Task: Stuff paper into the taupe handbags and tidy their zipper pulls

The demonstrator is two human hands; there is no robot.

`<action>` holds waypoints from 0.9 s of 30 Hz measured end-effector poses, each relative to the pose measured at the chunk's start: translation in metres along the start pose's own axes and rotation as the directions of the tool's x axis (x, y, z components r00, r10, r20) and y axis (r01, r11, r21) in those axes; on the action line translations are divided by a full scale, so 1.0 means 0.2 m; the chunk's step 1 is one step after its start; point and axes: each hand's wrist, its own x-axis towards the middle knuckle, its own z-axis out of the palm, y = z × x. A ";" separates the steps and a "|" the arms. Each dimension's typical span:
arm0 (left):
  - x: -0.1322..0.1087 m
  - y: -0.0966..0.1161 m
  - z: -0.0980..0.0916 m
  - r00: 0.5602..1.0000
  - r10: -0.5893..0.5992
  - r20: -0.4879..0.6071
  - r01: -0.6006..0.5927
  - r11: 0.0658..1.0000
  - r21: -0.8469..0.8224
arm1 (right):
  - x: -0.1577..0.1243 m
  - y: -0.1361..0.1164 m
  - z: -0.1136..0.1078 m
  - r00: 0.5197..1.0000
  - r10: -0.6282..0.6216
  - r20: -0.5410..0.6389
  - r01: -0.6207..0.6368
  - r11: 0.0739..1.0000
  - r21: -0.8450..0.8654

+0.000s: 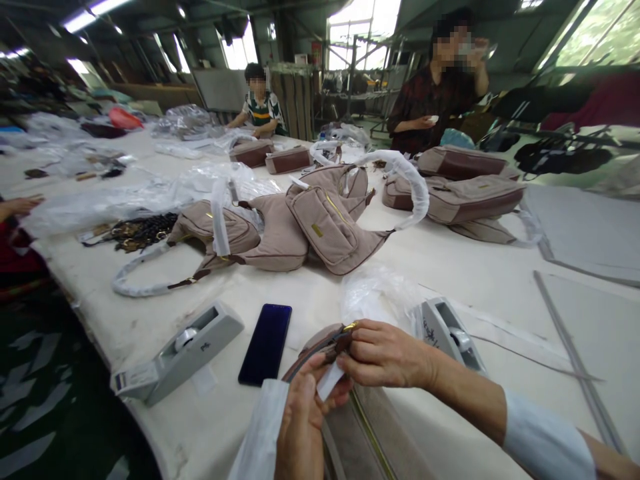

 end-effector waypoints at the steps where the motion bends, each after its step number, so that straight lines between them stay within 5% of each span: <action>1: 0.01 0.01 0.01 0.999 -0.038 -0.026 0.039 0.999 0.038 | 0.00 0.00 0.00 1.000 -0.002 -0.005 0.002 1.000 -0.002; 5: 0.04 0.04 0.02 0.995 -0.101 0.004 0.096 0.961 0.259 | -0.02 0.00 0.00 1.000 0.011 0.007 -0.011 1.000 -0.013; 10: 0.07 0.03 -0.01 0.985 -0.168 0.046 0.145 0.935 0.322 | 0.00 -0.07 0.02 0.990 0.116 -0.076 -0.118 0.993 -0.027; 12: 0.08 0.01 -0.04 0.988 -0.147 0.050 0.125 0.944 0.306 | 0.00 -0.15 0.04 0.960 0.243 -0.141 -0.246 0.969 -0.005; 14: 0.08 -0.02 -0.06 0.993 -0.110 0.040 0.093 0.949 0.301 | -0.05 -0.25 0.06 0.873 0.432 -0.227 -0.434 0.900 0.046; 16: 0.08 -0.04 -0.08 0.998 -0.064 -0.003 0.062 0.951 0.304 | -0.17 -0.36 0.02 0.692 0.643 -0.329 -0.655 0.750 0.089; 17: 0.08 -0.06 -0.08 0.999 -0.046 -0.025 0.052 0.952 0.302 | -0.26 -0.40 -0.01 0.555 0.745 -0.370 -0.771 0.628 0.108; 19: 0.07 -0.07 -0.08 0.998 -0.036 -0.045 0.048 0.956 0.291 | -0.48 -0.47 -0.12 0.178 0.904 -0.388 -0.959 0.247 0.136; 21: 0.07 -0.07 -0.08 0.999 -0.037 -0.031 0.044 0.960 0.278 | -0.72 -0.50 -0.25 -0.276 0.933 -0.231 -0.950 -0.229 0.211; 23: 0.07 -0.08 -0.07 1.000 -0.025 -0.011 0.027 0.959 0.283 | -0.91 -0.49 -0.35 -0.431 0.896 -0.107 -0.890 -0.403 0.213; 27: 0.08 -0.08 -0.07 1.000 -0.010 -0.004 0.011 0.952 0.305 | -1.08 -0.48 -0.41 -0.519 0.843 0.141 -0.806 -0.538 0.248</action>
